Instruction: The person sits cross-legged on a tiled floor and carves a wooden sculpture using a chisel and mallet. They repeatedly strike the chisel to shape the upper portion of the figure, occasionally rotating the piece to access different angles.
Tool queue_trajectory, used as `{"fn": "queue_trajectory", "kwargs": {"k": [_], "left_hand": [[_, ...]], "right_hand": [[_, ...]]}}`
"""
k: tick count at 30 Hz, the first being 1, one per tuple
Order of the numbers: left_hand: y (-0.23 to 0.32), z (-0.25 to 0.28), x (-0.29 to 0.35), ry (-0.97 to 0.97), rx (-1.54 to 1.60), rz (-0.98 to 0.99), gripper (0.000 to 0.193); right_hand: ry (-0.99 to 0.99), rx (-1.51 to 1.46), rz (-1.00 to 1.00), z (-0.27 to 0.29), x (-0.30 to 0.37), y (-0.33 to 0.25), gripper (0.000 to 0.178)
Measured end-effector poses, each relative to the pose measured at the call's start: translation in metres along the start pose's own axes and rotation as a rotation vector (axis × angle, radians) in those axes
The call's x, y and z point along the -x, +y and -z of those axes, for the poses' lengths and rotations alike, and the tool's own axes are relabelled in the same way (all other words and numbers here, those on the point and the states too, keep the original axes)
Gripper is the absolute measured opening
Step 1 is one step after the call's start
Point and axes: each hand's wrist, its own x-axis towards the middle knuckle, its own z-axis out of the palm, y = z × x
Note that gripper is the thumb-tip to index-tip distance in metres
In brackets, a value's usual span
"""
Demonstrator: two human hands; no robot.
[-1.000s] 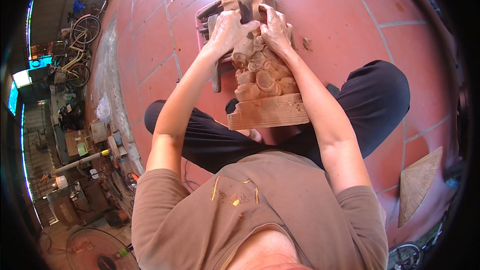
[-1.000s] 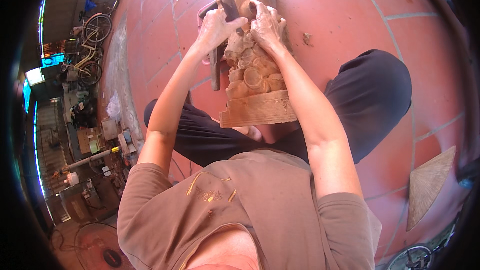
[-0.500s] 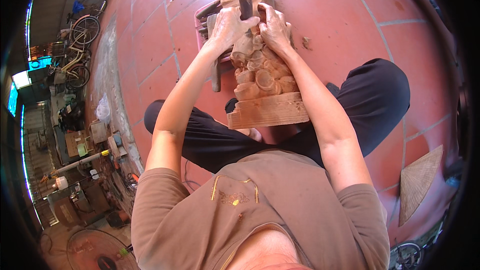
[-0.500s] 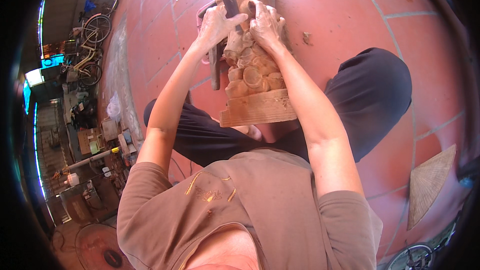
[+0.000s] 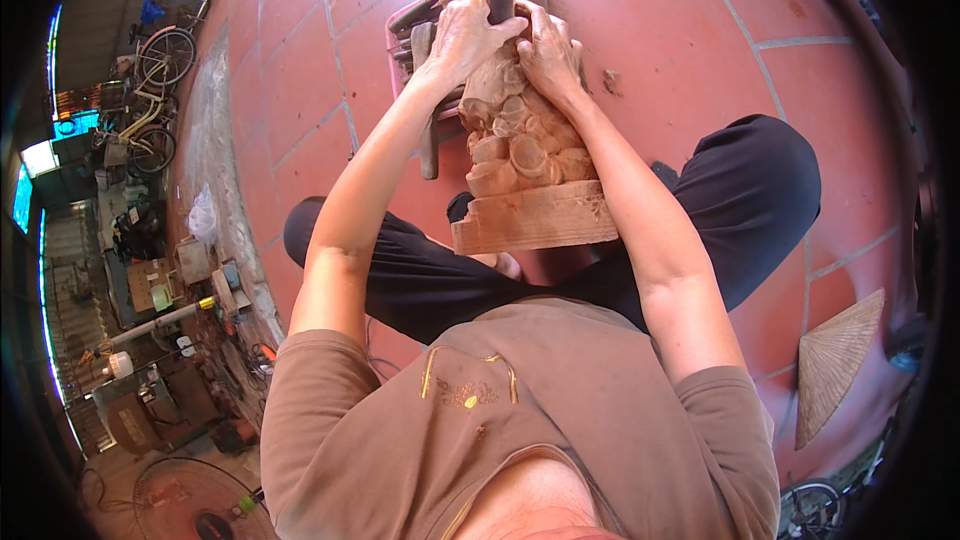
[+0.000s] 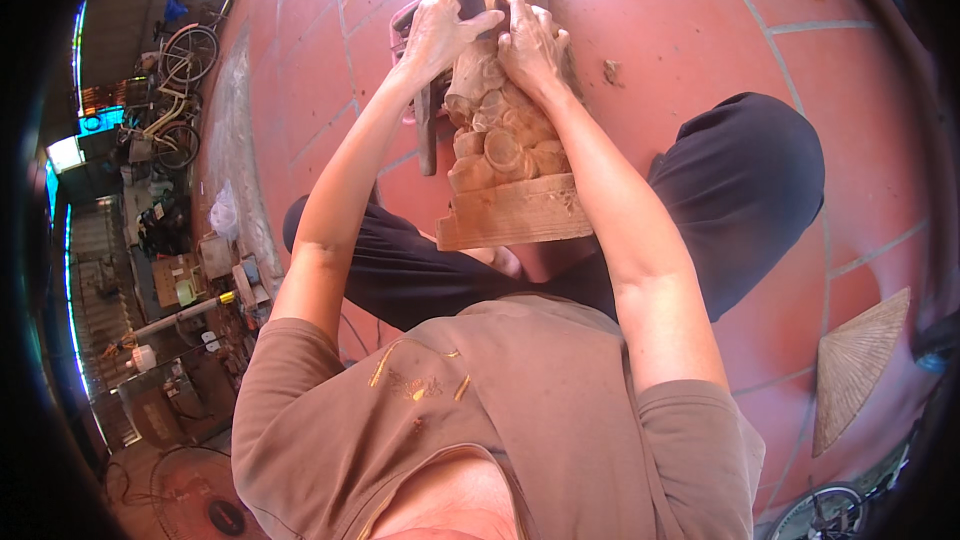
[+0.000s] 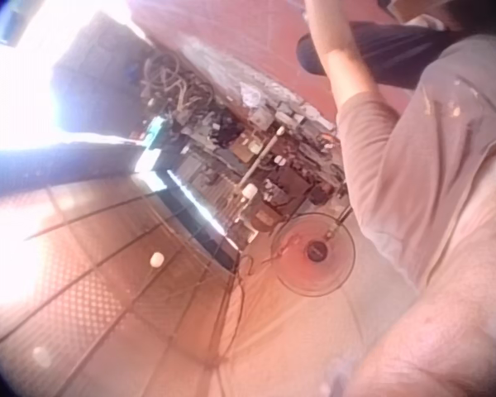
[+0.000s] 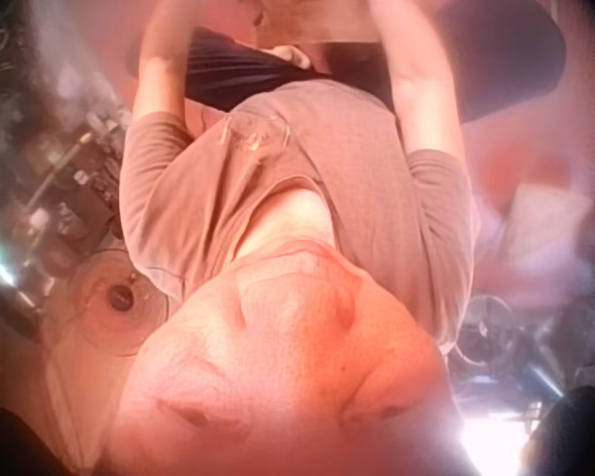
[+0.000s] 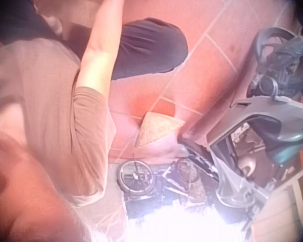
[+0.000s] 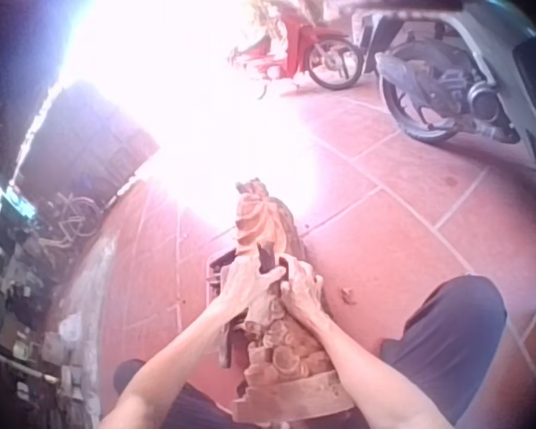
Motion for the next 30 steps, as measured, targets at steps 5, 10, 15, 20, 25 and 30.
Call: {"fn": "queue_trajectory", "kwargs": {"k": [5, 10, 15, 20, 25, 30], "left_hand": [[-0.003, -0.018, 0.017, 0.131, 0.047, -0.127, 0.051], [0.0, 0.006, 0.007, -0.082, -0.092, 0.106, 0.041], [-0.014, -0.009, 0.001, 0.101, 0.067, -0.065, 0.042], [-0.005, -0.007, 0.023, -0.004, -0.001, -0.009, 0.045], [-0.017, 0.006, 0.009, -0.043, -0.027, 0.102, 0.05], [-0.046, -0.025, 0.008, 0.155, 0.11, -0.09, 0.039]], "right_hand": [[0.004, 0.013, -0.027, 0.003, 0.004, -0.003, 0.059], [-0.006, -0.012, -0.001, 0.002, 0.001, 0.001, 0.058], [-0.014, -0.001, -0.01, -0.003, 0.0, -0.001, 0.059], [-0.026, -0.01, -0.028, 0.002, 0.002, 0.002, 0.058], [-0.037, -0.045, -0.026, 0.002, 0.002, -0.003, 0.058], [-0.01, 0.069, -0.024, 0.002, 0.0, -0.005, 0.058]]}}
